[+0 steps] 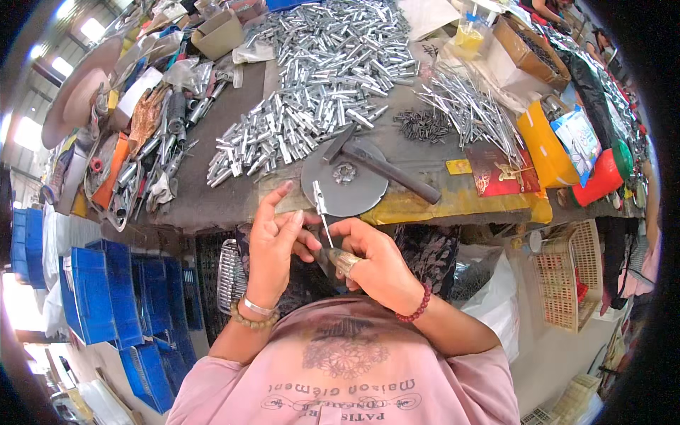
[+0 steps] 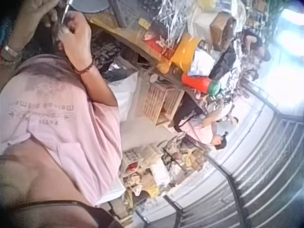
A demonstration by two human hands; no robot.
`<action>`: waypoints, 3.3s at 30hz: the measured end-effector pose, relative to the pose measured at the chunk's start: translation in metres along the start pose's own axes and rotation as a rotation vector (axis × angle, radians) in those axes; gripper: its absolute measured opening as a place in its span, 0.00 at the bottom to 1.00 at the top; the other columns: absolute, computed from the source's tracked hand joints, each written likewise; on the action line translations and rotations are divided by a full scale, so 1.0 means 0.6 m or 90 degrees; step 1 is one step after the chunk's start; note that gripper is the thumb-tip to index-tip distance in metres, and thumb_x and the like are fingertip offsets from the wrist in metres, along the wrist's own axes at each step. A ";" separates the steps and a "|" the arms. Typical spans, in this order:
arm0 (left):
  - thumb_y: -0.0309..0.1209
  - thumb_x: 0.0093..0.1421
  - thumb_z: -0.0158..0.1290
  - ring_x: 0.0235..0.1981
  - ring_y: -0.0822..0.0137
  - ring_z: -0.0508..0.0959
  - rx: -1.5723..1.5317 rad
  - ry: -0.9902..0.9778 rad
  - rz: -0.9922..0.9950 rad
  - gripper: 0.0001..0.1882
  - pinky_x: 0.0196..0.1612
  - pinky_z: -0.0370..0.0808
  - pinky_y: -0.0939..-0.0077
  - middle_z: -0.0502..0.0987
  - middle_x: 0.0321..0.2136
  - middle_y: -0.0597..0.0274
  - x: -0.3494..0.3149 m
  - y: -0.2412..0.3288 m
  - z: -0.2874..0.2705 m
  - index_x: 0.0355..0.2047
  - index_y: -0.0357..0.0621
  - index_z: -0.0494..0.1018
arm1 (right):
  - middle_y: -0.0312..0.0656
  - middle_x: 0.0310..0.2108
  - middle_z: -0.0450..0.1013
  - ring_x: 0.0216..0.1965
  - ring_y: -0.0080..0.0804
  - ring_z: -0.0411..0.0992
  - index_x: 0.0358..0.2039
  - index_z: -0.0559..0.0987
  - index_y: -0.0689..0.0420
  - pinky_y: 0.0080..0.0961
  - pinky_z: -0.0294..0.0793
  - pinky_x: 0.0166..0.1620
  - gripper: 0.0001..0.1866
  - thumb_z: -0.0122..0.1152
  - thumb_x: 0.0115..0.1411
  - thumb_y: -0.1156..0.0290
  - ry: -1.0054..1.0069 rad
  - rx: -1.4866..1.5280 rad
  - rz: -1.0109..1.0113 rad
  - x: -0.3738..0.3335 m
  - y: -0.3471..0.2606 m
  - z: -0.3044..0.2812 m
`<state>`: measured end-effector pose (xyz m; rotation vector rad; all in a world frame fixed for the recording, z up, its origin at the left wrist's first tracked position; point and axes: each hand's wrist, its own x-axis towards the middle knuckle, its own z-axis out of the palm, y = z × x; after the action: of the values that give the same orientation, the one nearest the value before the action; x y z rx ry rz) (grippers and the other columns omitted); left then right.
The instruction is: The person assembles small metal components by hammering them together on a metal base plate.
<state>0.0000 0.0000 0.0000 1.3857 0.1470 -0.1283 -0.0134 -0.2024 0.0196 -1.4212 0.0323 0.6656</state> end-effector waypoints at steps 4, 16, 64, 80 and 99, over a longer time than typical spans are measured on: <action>0.30 0.77 0.51 0.27 0.73 0.84 -0.006 -0.018 0.003 0.30 0.23 0.78 0.85 0.85 0.40 0.53 -0.003 0.000 0.003 0.75 0.42 0.54 | 0.35 0.30 0.76 0.27 0.17 0.74 0.60 0.74 0.61 0.17 0.75 0.28 0.18 0.58 0.70 0.78 0.009 0.027 -0.037 -0.004 0.001 0.007; 0.25 0.69 0.62 0.22 0.81 0.73 -0.142 0.027 -0.022 0.34 0.20 0.67 0.88 0.84 0.39 0.56 -0.015 0.007 -0.012 0.71 0.44 0.59 | 0.34 0.31 0.77 0.30 0.18 0.75 0.61 0.74 0.60 0.19 0.76 0.32 0.22 0.59 0.67 0.82 -0.030 -0.007 -0.056 0.005 0.016 0.043; 0.36 0.67 0.65 0.34 0.67 0.80 0.227 0.739 0.134 0.21 0.40 0.78 0.70 0.81 0.34 0.59 -0.011 -0.420 -0.568 0.53 0.35 0.76 | 0.50 0.60 0.75 0.59 0.52 0.75 0.58 0.80 0.59 0.54 0.70 0.66 0.23 0.61 0.70 0.58 0.457 -0.776 -0.767 0.087 0.027 -0.056; 0.34 0.62 0.67 0.36 0.56 0.81 0.700 0.151 0.440 0.10 0.40 0.78 0.64 0.80 0.35 0.57 0.097 0.111 -0.101 0.42 0.45 0.84 | 0.45 0.56 0.75 0.58 0.48 0.76 0.55 0.85 0.53 0.53 0.72 0.65 0.23 0.67 0.58 0.67 0.490 -0.754 -0.773 0.084 0.010 -0.066; 0.28 0.55 0.71 0.46 0.48 0.79 0.691 0.293 0.576 0.12 0.49 0.76 0.57 0.80 0.45 0.53 0.116 0.036 -0.049 0.38 0.41 0.80 | 0.37 0.55 0.77 0.55 0.36 0.79 0.53 0.87 0.47 0.43 0.76 0.60 0.25 0.70 0.51 0.68 0.426 -0.675 -0.758 0.079 0.011 -0.058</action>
<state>0.0715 0.0327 0.0034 2.4069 -0.2208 1.0081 0.0354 -0.2147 -0.0116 -2.2187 -0.6782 -0.9434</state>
